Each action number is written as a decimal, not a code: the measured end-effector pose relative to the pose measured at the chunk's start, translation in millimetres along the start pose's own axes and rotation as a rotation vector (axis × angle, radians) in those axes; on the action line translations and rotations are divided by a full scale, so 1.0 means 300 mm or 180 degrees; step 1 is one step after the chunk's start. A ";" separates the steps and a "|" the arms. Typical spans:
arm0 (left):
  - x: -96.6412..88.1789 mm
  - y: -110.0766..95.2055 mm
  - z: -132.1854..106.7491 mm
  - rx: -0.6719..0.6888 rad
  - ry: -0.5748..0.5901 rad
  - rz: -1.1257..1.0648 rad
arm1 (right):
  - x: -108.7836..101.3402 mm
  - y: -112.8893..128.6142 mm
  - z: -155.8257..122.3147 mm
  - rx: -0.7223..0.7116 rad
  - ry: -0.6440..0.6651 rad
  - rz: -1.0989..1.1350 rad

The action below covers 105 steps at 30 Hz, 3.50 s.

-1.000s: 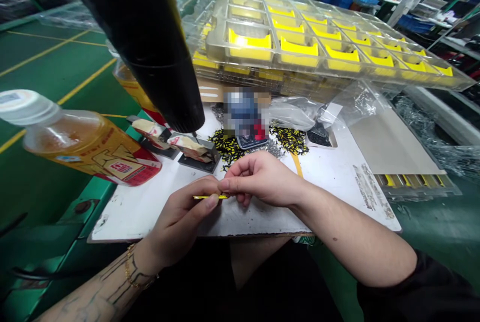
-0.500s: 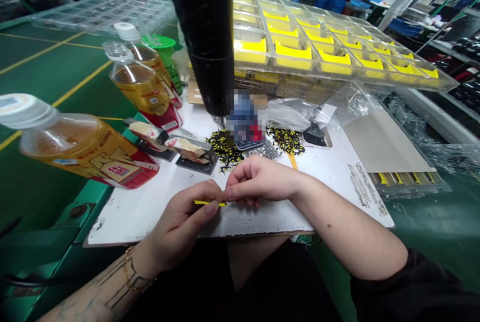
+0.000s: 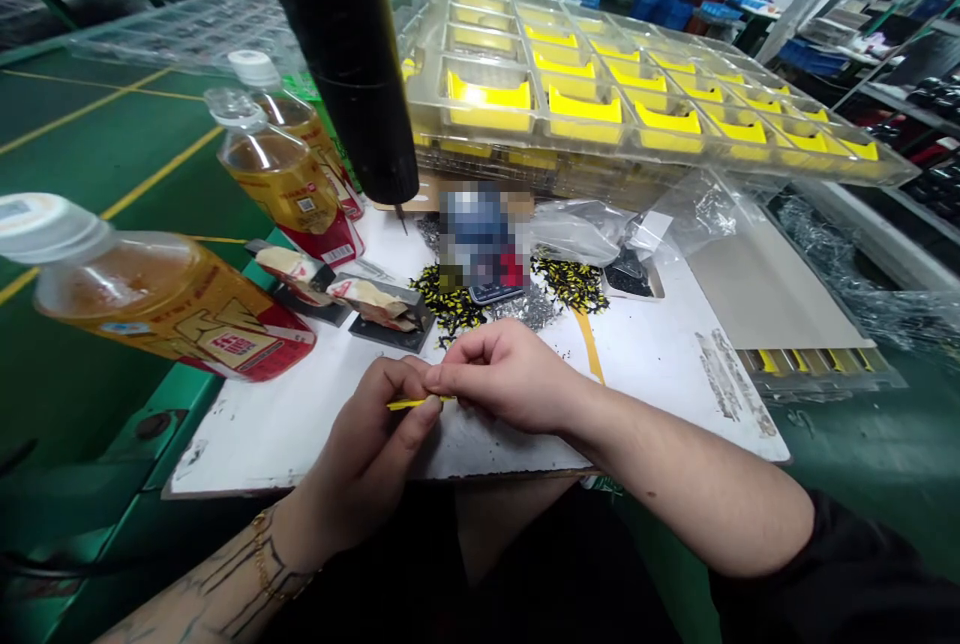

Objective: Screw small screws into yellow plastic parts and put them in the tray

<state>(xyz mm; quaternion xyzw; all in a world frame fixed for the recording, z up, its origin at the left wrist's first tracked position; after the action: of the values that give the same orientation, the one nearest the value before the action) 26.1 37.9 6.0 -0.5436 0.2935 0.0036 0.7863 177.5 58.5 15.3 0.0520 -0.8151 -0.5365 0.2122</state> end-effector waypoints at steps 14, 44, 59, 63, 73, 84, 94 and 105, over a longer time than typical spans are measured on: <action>-0.014 0.028 -0.003 -0.0297 0.0013 -0.0847 | -0.009 -0.006 0.021 0.0314 0.0358 0.0514; 0.001 0.063 0.006 -0.0697 -0.0047 -0.1486 | -0.012 0.000 0.022 0.0162 0.0376 0.0215; 0.001 0.076 0.016 -0.0781 -0.0256 -0.1574 | -0.084 0.052 0.037 -0.0495 -0.0507 0.0103; 0.000 0.082 0.021 -0.0823 -0.0363 -0.1635 | -0.105 0.078 0.024 -0.1500 -0.1162 -0.0523; -0.012 0.069 0.033 -0.0691 -0.0231 -0.1574 | 0.138 0.416 -0.097 -0.3545 -0.0846 -0.0597; -0.005 0.052 0.031 -0.0792 -0.0036 -0.1755 | 0.115 0.465 -0.091 -0.2776 -0.0460 -0.0495; 0.004 0.041 0.026 -0.0626 0.0300 -0.1204 | -0.127 0.232 -0.110 -0.3100 -0.1271 0.0330; -0.001 0.034 0.022 -0.0478 -0.0355 -0.0410 | -0.025 0.264 -0.112 -0.2891 -0.1052 0.0571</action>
<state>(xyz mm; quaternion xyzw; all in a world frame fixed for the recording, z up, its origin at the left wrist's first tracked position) 25.5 47.8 -1.1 -0.6176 0.2127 0.0053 0.7572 209.0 65.4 95.3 -0.2021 -0.5228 -0.8184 0.1266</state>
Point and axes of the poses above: each hand's wrist, its own z-axis towards the middle knuckle, its own x-axis out of the palm, y = z × x, the point moved 5 cm from there along z, towards the middle knuckle, and after that the axes turned 12 degrees about z, right-handed, at the moved point
